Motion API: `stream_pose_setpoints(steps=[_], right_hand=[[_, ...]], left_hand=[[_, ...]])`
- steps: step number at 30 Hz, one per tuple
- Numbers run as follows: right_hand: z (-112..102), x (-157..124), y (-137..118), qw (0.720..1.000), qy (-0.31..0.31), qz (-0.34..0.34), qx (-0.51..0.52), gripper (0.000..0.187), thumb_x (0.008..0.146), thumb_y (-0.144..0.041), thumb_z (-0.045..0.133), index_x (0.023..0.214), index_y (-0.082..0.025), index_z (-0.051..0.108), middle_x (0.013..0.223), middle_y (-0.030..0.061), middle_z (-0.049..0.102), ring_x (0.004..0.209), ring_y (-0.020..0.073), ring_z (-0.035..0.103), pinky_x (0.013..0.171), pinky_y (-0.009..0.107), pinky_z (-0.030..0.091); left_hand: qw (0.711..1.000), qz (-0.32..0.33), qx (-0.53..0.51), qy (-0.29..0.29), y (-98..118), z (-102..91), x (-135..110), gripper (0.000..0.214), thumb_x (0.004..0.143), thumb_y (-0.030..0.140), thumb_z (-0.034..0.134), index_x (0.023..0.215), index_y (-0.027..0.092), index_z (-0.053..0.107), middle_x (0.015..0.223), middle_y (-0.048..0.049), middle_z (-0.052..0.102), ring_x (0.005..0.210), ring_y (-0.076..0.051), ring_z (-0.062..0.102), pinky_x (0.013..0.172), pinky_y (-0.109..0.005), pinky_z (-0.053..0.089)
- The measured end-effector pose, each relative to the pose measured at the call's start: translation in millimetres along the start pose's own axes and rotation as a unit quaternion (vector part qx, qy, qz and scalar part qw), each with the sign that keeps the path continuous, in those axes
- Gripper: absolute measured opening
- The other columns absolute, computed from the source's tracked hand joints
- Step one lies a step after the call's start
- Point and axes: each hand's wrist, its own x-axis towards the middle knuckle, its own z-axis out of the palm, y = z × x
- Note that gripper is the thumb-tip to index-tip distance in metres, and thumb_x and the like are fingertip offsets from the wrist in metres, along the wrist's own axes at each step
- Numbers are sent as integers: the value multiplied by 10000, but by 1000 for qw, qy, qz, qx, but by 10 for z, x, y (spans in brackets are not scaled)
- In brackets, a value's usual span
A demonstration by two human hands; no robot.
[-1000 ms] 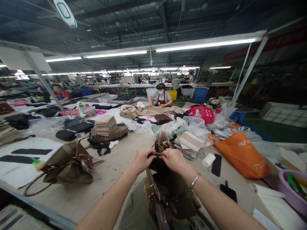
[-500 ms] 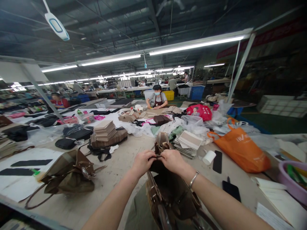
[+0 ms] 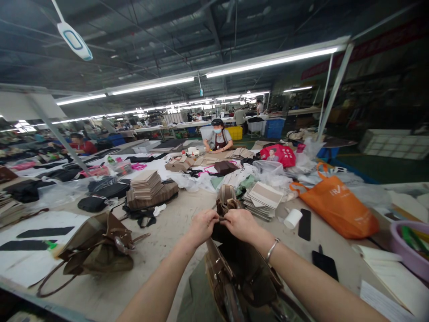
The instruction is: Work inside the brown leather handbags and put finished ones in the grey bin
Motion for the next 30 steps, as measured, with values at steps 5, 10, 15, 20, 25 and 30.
stream_pose_setpoints(steps=[5,10,15,20,25,30], right_hand=[[-14,13,9,1000,4,-12,-1,301,891,-392,449,831,-200,673,843,48,677,795,184,624,683,258,430],[-46,30,-13,1000,2,-19,-5,301,896,-378,442,821,-190,665,842,52,676,792,191,625,669,263,433],[-83,1,-9,1000,-11,-21,-12,279,891,-367,456,851,-173,653,859,71,666,808,195,620,680,262,435],[-89,-10,10,1000,-9,-26,-10,252,883,-352,469,867,-183,656,860,66,662,826,194,616,692,261,433],[-84,42,-58,999,-25,12,-17,297,894,-335,440,840,-155,671,844,98,667,797,200,625,670,262,429],[-88,55,-65,1000,-18,10,-18,305,883,-361,453,815,-164,676,836,79,674,777,209,633,628,269,433]], left_hand=[[1000,-13,19,13,4,55,10,140,824,139,449,798,190,578,794,-11,621,763,-142,559,706,-251,409],[999,-21,30,18,6,69,4,145,829,143,446,791,196,575,787,-11,632,753,-142,570,707,-252,419],[999,-11,19,27,0,82,-6,167,840,144,426,836,202,583,825,-22,633,804,-150,573,761,-272,434],[994,24,-97,49,59,49,19,135,802,107,450,738,187,539,922,-36,595,900,-141,562,822,-271,449],[979,-128,-134,82,70,24,-57,507,611,137,683,1069,180,471,1139,-90,551,1085,-222,519,933,-374,423],[970,-201,-140,-15,-55,-136,-205,449,651,7,509,1074,157,513,1081,-77,616,1025,-197,566,922,-358,431]])
